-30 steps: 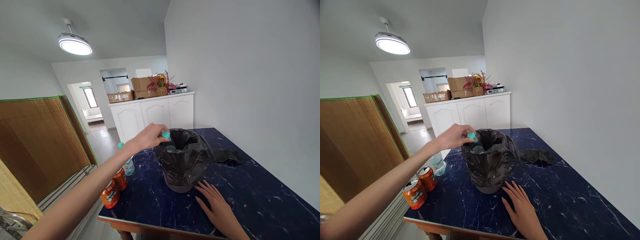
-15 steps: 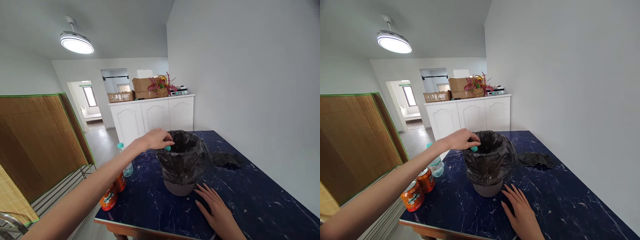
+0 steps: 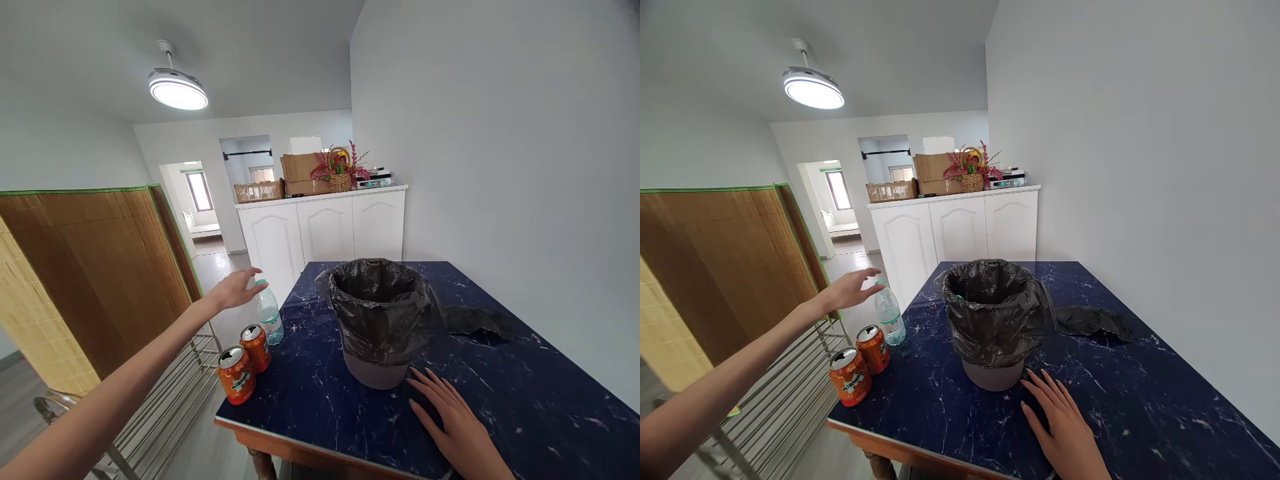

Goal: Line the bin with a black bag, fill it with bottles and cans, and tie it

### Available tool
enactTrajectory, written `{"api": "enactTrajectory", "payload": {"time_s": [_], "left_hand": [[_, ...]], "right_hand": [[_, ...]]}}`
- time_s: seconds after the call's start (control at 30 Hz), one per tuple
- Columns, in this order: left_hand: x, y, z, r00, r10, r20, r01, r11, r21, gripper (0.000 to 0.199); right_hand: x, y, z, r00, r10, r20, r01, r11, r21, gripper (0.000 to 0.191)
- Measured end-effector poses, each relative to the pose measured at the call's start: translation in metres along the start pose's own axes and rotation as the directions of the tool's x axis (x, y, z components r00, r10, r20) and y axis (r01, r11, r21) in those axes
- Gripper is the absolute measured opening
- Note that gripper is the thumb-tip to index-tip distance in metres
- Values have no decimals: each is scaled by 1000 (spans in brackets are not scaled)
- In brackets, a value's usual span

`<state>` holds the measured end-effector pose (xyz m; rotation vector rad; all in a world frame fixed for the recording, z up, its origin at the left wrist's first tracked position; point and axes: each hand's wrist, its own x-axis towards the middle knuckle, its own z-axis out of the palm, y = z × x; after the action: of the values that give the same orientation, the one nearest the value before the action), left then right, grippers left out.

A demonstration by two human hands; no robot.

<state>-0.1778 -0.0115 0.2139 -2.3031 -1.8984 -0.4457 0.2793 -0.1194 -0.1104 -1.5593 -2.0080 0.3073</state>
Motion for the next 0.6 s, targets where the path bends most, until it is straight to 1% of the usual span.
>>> {"api": "enactTrajectory", "payload": {"time_s": [0.1, 0.2, 0.27, 0.33, 0.37, 0.4, 0.43, 0.47, 0.5, 0.53, 0.57, 0.6], "left_hand": [[-6, -11, 22, 1000, -2, 14, 3, 997, -82, 57], [-7, -8, 38, 1000, -16, -26, 12, 991, -133, 51], [-6, -1, 38, 997, -25, -79, 13, 989, -146, 48], [-7, 11, 28, 986, -24, -162, -1, 989, -149, 47], [-8, 19, 19, 971, -17, -237, -22, 987, -159, 47], [-10, 30, 8, 943, -5, -332, -57, 983, -177, 46], [-13, 42, -4, 896, 8, -444, -108, 974, -201, 45], [-16, 56, -17, 828, 22, -561, -182, 956, -231, 43], [-20, 72, -29, 763, 32, -646, -256, 932, -256, 40], [-24, 89, -40, 719, 44, -694, -320, 907, -274, 39], [-28, 106, -48, 698, 69, -713, -380, 879, -287, 38], [-31, 123, -53, 687, 96, -720, -432, 850, -300, 36]], "right_hand": [[0, 1, 0, 1000, -3, -13, 3, 1000, -4, 56], [0, 0, -1, 1000, -4, -9, 4, 1000, -15, 57], [0, 0, -1, 1000, -3, -5, 3, 1000, -19, 58], [0, -1, -1, 1000, -5, -8, 5, 1000, -21, 57], [-1, -1, -1, 1000, -8, -11, 8, 1000, -22, 57], [-1, -1, -1, 1000, -12, -14, 11, 1000, -23, 57], [-1, -1, -1, 1000, -14, -16, 14, 1000, -23, 56], [-1, -1, -1, 1000, -15, -17, 15, 1000, -23, 57], [-1, -1, -1, 1000, -14, -17, 13, 1000, -21, 57], [-1, -1, -1, 1000, -11, -16, 11, 1000, -19, 57], [-1, -1, -1, 1000, -8, -16, 8, 1000, -17, 58], [-2, -1, -1, 1000, -7, -15, 6, 1000, -14, 58]]}}
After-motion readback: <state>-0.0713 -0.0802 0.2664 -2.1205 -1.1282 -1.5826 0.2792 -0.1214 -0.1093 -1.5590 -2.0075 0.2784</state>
